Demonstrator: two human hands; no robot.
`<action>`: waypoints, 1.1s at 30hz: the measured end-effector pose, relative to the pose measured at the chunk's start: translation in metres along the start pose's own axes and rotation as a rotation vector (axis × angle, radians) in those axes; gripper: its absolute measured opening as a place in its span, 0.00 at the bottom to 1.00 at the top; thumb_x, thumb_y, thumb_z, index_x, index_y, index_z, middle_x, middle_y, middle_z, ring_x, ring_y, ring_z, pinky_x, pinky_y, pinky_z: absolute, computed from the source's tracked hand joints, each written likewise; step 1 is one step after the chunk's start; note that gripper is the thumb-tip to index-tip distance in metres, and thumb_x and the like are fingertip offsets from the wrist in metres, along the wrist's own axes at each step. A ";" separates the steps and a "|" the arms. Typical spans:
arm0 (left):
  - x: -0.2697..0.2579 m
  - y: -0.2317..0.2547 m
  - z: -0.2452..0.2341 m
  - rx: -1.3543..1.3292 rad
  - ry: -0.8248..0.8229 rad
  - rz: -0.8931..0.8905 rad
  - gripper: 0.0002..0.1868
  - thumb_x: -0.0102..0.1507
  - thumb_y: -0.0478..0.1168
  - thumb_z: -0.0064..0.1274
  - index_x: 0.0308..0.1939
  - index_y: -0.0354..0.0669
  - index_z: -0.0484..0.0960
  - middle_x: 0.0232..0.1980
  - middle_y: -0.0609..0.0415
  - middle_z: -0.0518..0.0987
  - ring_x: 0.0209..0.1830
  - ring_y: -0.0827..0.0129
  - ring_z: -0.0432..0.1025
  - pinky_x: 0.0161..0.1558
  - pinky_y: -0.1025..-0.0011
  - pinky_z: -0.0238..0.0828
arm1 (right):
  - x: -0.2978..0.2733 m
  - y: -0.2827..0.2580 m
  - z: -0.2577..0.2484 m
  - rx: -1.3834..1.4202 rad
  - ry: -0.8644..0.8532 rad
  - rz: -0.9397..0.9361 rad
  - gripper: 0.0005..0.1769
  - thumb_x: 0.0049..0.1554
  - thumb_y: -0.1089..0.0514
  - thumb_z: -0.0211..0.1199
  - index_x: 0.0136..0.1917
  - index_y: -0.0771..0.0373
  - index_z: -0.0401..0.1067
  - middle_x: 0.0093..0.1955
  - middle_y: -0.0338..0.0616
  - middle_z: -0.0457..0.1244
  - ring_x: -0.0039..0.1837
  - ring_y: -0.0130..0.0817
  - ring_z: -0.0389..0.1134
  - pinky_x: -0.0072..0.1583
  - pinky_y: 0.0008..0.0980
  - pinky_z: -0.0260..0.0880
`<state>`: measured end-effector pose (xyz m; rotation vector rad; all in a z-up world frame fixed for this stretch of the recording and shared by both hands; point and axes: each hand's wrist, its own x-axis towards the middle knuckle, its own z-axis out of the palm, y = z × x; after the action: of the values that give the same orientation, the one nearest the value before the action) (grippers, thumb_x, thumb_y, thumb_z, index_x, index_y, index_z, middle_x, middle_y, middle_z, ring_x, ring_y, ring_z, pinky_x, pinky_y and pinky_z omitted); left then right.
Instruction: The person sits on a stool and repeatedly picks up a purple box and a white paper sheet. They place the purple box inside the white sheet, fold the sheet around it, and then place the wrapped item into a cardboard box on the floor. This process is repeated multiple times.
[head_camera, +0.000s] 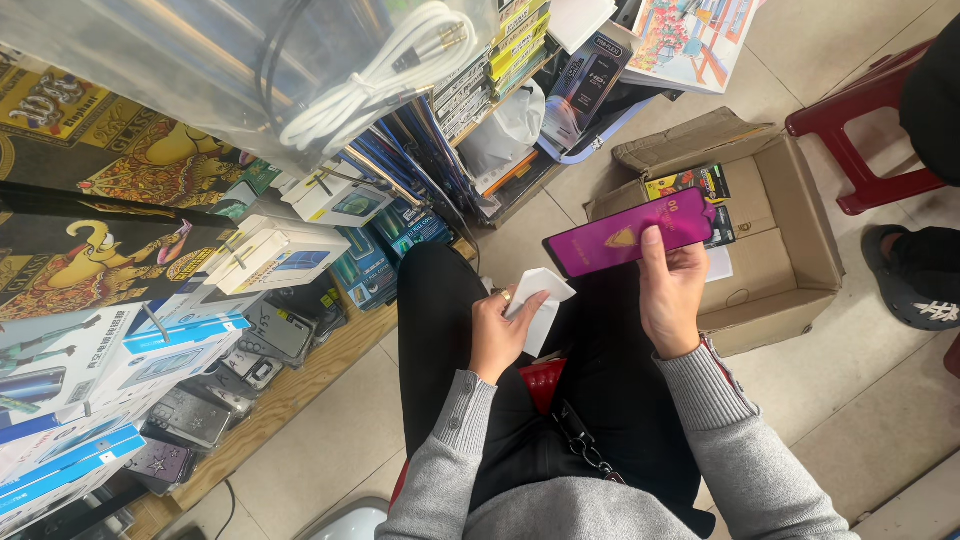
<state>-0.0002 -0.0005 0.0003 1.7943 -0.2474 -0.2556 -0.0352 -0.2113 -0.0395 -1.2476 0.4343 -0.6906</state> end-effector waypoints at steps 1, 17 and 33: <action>0.000 0.001 0.000 0.000 0.000 0.000 0.18 0.62 0.43 0.65 0.22 0.37 0.79 0.16 0.48 0.75 0.25 0.80 0.71 0.26 0.75 0.67 | 0.000 0.004 -0.004 0.000 0.000 0.000 0.05 0.68 0.61 0.59 0.57 0.58 0.71 0.50 0.42 0.70 0.55 0.30 0.73 0.61 0.35 0.76; -0.001 0.003 0.000 -0.001 0.014 0.004 0.17 0.63 0.42 0.64 0.23 0.36 0.79 0.17 0.45 0.75 0.31 0.78 0.72 0.28 0.73 0.68 | -0.007 -0.015 0.008 -0.178 -0.066 -0.094 0.05 0.65 0.64 0.63 0.56 0.62 0.73 0.47 0.44 0.70 0.52 0.26 0.70 0.59 0.35 0.73; 0.001 0.004 -0.001 -0.026 0.010 0.060 0.20 0.64 0.43 0.63 0.21 0.39 0.75 0.16 0.48 0.70 0.24 0.80 0.67 0.28 0.77 0.63 | -0.010 -0.034 0.018 -0.213 -0.170 -0.075 0.05 0.63 0.67 0.65 0.54 0.64 0.75 0.45 0.43 0.69 0.50 0.25 0.68 0.57 0.35 0.71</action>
<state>0.0007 -0.0008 0.0041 1.7587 -0.2885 -0.2064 -0.0384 -0.1969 -0.0027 -1.5180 0.3278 -0.6065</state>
